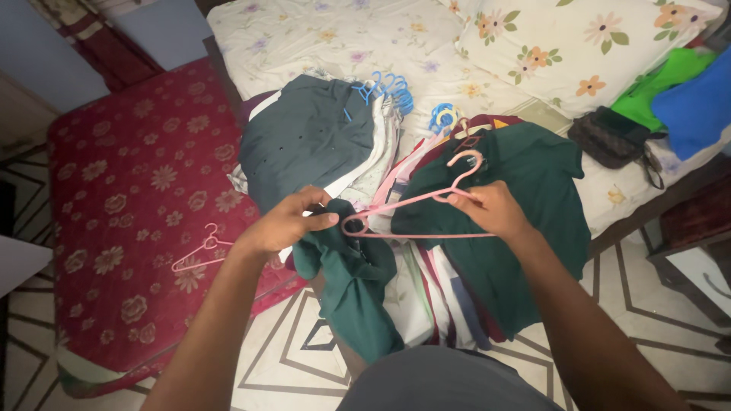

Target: The person places several shirts on hangers and buttons them up. They handle a green polo shirt, a dark gray shirt, and a striped shirt, placing each on a hanger and fastening the buttons before setting them on the bed.

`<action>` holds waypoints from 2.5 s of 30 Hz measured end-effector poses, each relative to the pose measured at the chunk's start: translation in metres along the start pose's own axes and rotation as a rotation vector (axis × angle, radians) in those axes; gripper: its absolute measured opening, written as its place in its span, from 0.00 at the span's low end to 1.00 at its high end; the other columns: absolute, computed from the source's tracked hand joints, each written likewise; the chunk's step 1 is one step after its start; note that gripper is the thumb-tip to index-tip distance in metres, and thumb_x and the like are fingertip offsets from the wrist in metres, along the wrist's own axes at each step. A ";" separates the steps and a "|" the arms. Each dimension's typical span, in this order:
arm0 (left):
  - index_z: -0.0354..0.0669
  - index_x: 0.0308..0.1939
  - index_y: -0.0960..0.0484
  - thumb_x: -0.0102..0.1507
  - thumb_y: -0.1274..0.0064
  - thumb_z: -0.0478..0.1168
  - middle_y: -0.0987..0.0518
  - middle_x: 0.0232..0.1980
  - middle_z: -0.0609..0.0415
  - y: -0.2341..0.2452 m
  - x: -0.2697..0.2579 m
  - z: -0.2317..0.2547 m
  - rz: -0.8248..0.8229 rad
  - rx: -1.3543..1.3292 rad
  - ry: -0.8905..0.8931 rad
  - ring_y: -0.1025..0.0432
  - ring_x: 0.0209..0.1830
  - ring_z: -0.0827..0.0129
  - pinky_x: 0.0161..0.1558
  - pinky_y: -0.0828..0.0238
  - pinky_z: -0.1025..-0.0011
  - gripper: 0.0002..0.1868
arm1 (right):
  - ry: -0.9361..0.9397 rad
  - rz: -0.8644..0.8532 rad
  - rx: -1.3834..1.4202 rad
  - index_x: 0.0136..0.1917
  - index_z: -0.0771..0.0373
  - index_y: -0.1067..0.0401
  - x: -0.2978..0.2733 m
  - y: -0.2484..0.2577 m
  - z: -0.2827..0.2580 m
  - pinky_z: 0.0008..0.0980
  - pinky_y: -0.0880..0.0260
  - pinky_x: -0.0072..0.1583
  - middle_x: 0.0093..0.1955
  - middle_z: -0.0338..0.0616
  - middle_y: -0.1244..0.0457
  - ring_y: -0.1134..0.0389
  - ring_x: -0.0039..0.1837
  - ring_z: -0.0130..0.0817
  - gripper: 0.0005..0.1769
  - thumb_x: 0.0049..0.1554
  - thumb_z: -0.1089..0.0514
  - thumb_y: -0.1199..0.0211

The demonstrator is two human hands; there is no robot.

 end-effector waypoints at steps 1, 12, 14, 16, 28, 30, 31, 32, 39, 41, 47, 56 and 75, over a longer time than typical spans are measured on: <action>0.39 0.46 0.18 0.60 0.38 0.46 0.27 0.51 0.55 -0.002 0.000 -0.001 0.010 -0.030 -0.018 0.31 0.52 0.70 0.57 0.37 0.70 0.17 | -0.002 -0.020 -0.017 0.33 0.69 0.26 -0.001 0.000 -0.007 0.35 0.48 0.30 0.22 0.49 0.47 0.50 0.27 0.24 0.23 0.60 0.47 0.33; 0.37 0.44 0.22 0.61 0.38 0.44 0.28 0.44 0.47 -0.039 -0.003 0.011 0.057 0.240 -0.326 0.30 0.45 0.60 0.49 0.33 0.66 0.16 | 0.147 0.100 -0.085 0.35 0.65 0.24 -0.028 -0.082 -0.108 0.42 0.39 0.33 0.28 0.54 0.37 0.35 0.28 0.48 0.19 0.58 0.48 0.33; 0.38 0.43 0.22 0.60 0.38 0.44 0.26 0.45 0.45 -0.044 -0.008 0.019 0.150 0.349 -0.335 0.29 0.47 0.53 0.49 0.33 0.61 0.15 | 0.012 0.125 -0.104 0.35 0.66 0.24 -0.037 -0.087 -0.116 0.43 0.39 0.33 0.28 0.55 0.38 0.35 0.28 0.50 0.20 0.57 0.47 0.33; 0.39 0.43 0.21 0.60 0.40 0.44 0.24 0.46 0.45 -0.040 -0.017 0.027 0.215 0.469 -0.304 0.29 0.50 0.48 0.50 0.33 0.56 0.14 | -0.137 0.113 -0.169 0.33 0.65 0.24 -0.043 -0.086 -0.120 0.45 0.38 0.33 0.26 0.56 0.38 0.35 0.27 0.51 0.23 0.57 0.44 0.32; 0.36 0.46 0.27 0.66 0.48 0.41 0.21 0.32 0.46 -0.031 -0.015 0.001 0.308 0.042 -0.069 0.26 0.31 0.62 0.37 0.30 0.63 0.11 | -0.133 0.176 -0.083 0.35 0.66 0.23 -0.059 -0.072 -0.146 0.40 0.38 0.32 0.27 0.53 0.36 0.34 0.26 0.42 0.19 0.58 0.49 0.33; 0.39 0.45 0.27 0.67 0.50 0.41 0.22 0.33 0.54 -0.039 -0.013 -0.003 0.201 -0.269 -0.098 0.28 0.31 0.73 0.34 0.29 0.71 0.09 | -0.045 0.192 0.023 0.40 0.65 0.21 -0.058 -0.080 -0.153 0.37 0.38 0.31 0.28 0.53 0.35 0.34 0.26 0.36 0.14 0.58 0.52 0.35; 0.40 0.46 0.26 0.66 0.49 0.40 0.22 0.34 0.57 -0.043 -0.013 -0.003 0.131 -0.301 -0.108 0.29 0.32 0.74 0.34 0.30 0.72 0.08 | -0.002 0.198 0.076 0.43 0.65 0.20 -0.057 -0.083 -0.155 0.35 0.38 0.31 0.29 0.53 0.34 0.34 0.26 0.34 0.12 0.59 0.54 0.36; 0.41 0.46 0.25 0.66 0.49 0.39 0.22 0.35 0.59 -0.047 -0.014 -0.002 0.063 -0.332 -0.116 0.29 0.33 0.76 0.34 0.32 0.74 0.08 | -0.028 0.188 0.095 0.44 0.65 0.20 -0.057 -0.087 -0.154 0.34 0.39 0.31 0.29 0.53 0.34 0.35 0.26 0.31 0.12 0.59 0.55 0.37; 0.36 0.54 0.20 0.67 0.48 0.35 0.20 0.42 0.63 -0.048 -0.021 0.011 -0.197 -0.638 0.023 0.30 0.40 0.82 0.40 0.37 0.81 0.12 | -0.226 0.160 0.244 0.35 0.70 0.28 -0.062 -0.116 -0.110 0.32 0.48 0.31 0.23 0.43 0.46 0.49 0.30 0.19 0.22 0.64 0.51 0.37; 0.36 0.53 0.20 0.66 0.50 0.35 0.18 0.42 0.62 -0.038 -0.022 0.015 -0.065 -0.583 0.043 0.27 0.40 0.80 0.43 0.31 0.79 0.13 | -0.254 0.155 0.326 0.31 0.69 0.32 -0.069 -0.117 -0.097 0.31 0.50 0.31 0.24 0.36 0.48 0.50 0.31 0.18 0.26 0.65 0.51 0.39; 0.31 0.50 0.19 0.69 0.53 0.35 0.18 0.41 0.58 -0.038 -0.029 0.029 -0.111 -0.133 -0.271 0.28 0.42 0.78 0.48 0.29 0.77 0.11 | -0.146 0.121 0.424 0.30 0.65 0.35 -0.072 -0.115 -0.096 0.27 0.50 0.31 0.25 0.28 0.47 0.50 0.31 0.15 0.26 0.66 0.49 0.43; 0.43 0.50 0.18 0.69 0.52 0.40 0.18 0.42 0.51 -0.055 -0.046 0.101 0.165 0.393 -0.187 0.26 0.44 0.60 0.47 0.31 0.63 0.10 | -0.288 0.092 1.064 0.31 0.57 0.43 -0.060 -0.133 -0.120 0.25 0.59 0.29 0.26 0.28 0.52 0.54 0.26 0.17 0.27 0.68 0.43 0.47; 0.41 0.41 0.16 0.67 0.38 0.47 0.23 0.41 0.48 0.056 -0.004 0.195 0.350 1.012 -0.996 0.30 0.49 0.51 0.50 0.38 0.54 0.12 | -0.004 0.093 1.207 0.59 0.66 0.30 0.042 0.014 -0.164 0.36 0.27 0.60 0.53 0.44 0.33 0.31 0.55 0.34 0.14 0.61 0.58 0.41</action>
Point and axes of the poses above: each hand's wrist, its own x-axis towards the middle knuckle, its own y-axis out of the back of the hand, z = x × y, the point moved 1 cm from there along x, towards the middle knuckle
